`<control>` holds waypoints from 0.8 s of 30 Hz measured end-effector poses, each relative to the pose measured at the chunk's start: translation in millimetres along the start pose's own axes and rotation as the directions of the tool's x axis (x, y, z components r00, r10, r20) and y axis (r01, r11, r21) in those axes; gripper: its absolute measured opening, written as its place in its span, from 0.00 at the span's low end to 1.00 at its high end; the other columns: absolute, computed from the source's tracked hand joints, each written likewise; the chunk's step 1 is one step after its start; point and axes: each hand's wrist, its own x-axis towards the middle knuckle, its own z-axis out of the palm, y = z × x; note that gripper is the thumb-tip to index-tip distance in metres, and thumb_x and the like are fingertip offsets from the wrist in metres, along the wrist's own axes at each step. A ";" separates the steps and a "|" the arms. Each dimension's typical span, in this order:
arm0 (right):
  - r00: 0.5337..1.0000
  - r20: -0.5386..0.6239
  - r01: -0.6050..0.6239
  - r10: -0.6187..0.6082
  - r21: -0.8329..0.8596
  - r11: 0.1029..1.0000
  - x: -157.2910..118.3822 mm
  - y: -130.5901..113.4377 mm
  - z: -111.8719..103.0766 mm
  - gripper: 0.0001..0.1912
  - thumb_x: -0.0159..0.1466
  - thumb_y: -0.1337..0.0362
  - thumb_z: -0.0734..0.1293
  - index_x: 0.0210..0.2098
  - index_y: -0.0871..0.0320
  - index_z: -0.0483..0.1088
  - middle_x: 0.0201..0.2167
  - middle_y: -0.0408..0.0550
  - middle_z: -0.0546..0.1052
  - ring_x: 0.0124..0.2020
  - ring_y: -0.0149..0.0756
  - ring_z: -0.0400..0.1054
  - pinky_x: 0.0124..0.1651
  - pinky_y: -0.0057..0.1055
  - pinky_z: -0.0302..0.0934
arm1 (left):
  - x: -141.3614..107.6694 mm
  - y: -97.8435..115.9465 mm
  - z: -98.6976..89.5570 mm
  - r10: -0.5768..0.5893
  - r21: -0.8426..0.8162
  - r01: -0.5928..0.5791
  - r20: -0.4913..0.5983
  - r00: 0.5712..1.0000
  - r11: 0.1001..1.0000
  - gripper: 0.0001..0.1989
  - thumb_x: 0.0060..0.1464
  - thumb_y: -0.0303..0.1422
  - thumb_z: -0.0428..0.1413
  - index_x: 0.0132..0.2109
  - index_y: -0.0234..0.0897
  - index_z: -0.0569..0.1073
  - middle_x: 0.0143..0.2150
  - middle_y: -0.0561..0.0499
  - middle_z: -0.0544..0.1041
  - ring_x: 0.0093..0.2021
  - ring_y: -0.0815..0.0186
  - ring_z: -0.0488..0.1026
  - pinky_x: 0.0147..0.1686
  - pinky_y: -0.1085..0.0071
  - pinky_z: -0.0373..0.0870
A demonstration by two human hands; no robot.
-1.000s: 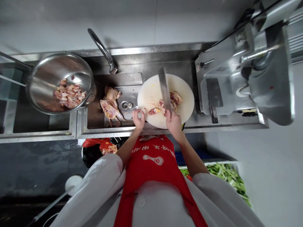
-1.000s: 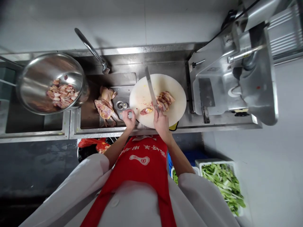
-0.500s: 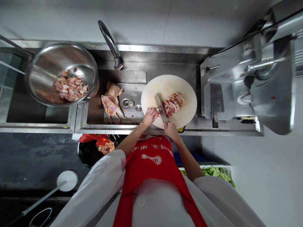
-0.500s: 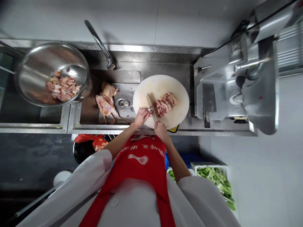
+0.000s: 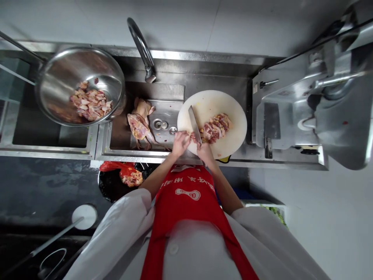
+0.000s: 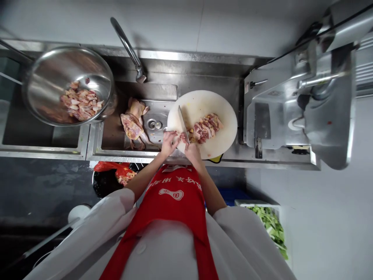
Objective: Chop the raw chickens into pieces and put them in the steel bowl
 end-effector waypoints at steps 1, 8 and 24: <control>0.996 0.069 -0.049 0.050 -0.020 0.999 0.6 5.7 8.7 0.26 0.73 0.59 0.51 0.41 0.69 0.76 0.32 0.64 0.78 0.37 0.43 0.74 0.39 0.31 0.63 | 0.4 2.0 5.9 0.039 -0.007 -0.039 0.086 0.996 0.999 0.09 0.63 0.37 0.53 0.46 0.38 0.74 0.49 0.44 0.75 0.54 0.58 0.69 0.56 0.57 0.66; 0.994 0.043 -0.100 0.097 0.053 0.994 47.8 -1.2 17.0 0.25 0.72 0.57 0.53 0.38 0.66 0.77 0.28 0.59 0.79 0.28 0.38 0.73 0.32 0.28 0.61 | 5.0 6.4 21.0 0.106 -0.035 -0.100 0.258 0.960 0.994 0.10 0.64 0.33 0.51 0.46 0.37 0.75 0.48 0.43 0.75 0.52 0.58 0.69 0.55 0.57 0.67; 0.833 -0.329 -0.145 0.444 0.645 0.750 -44.0 136.5 -45.8 0.24 0.68 0.48 0.56 0.29 0.59 0.69 0.12 0.42 0.65 0.14 0.32 0.61 0.19 0.26 0.54 | 116.7 100.6 96.1 0.301 0.032 -0.429 0.668 0.681 0.903 0.19 0.54 0.23 0.53 0.52 0.37 0.77 0.54 0.40 0.75 0.58 0.50 0.65 0.58 0.50 0.56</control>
